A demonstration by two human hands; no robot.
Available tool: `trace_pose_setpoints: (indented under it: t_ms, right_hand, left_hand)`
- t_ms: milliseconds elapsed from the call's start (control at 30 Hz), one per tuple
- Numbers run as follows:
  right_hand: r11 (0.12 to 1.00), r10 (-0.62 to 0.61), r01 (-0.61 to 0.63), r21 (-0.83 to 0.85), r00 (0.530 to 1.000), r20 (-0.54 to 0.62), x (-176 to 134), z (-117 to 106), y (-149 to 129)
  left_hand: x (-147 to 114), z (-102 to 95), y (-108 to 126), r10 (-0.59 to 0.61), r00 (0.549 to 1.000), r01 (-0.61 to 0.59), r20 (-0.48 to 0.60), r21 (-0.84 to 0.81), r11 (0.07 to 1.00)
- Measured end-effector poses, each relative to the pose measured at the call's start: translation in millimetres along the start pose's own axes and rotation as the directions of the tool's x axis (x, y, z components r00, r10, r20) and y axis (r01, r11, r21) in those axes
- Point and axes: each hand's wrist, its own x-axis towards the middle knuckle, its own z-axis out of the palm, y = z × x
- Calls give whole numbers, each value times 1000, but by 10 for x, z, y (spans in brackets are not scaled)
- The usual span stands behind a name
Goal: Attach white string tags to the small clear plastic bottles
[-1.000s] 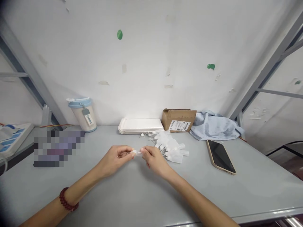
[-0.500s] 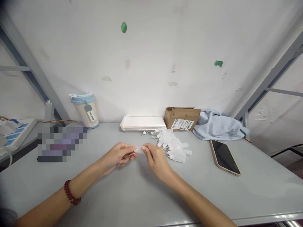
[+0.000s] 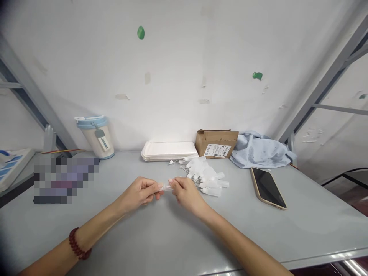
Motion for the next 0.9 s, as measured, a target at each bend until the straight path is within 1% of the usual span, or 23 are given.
trace_pose_setpoints:
  t_ms: [67,167,300,367,433,500,567,633,700,767,833,900]
  right_hand:
    - [996,31,-34,79,999,33,-4,-8,-3]
    - [985,64,-76,154,995,78,-10,-24,6]
    - [969,107,-134,209,985,133,-7,-41,22]
    - [968,114,-141,208,984,137,1,-41,22]
    - [979,115,-130,158,988,99,8,-34,14]
    - [996,74,-75,38,997,18,9,-29,-4]
    - [991,-17,9,-131,998,-62,1,-40,-33]
    - [956,-127,88,-281,984,-122,-8,-83,-68]
    - [914,-223,138,-382,957,-186,-10,-166,-98]
    - [870,-321,172,-461,909,-267,2,-285,-114]
    - [826,-416,181,-534,835,-360,26,-422,-111]
    - [799,-475,155,-580,755,-452,56,-550,-94]
  left_hand:
    - [-8,6,-5,47,999,-46,-16,64,997]
    - [-20,6,-24,100,995,-95,-23,155,983]
    - [-22,4,-47,122,992,-113,-20,248,962]
    - [-17,12,-46,128,991,-115,-32,273,955]
    - [-14,29,-37,130,990,-113,-45,278,954]
    - [-13,50,-26,125,991,-110,-50,246,963]
    - [-8,64,-21,113,992,-101,-53,193,976]
    - [9,60,-32,96,993,-83,-75,150,985]
    - [41,32,-59,83,985,-66,-151,119,991]
    - [79,-12,-93,71,960,-53,-270,72,996]
    - [110,-56,-121,45,941,-39,-337,27,999]
    - [127,-84,-139,23,937,-17,-350,21,1000]
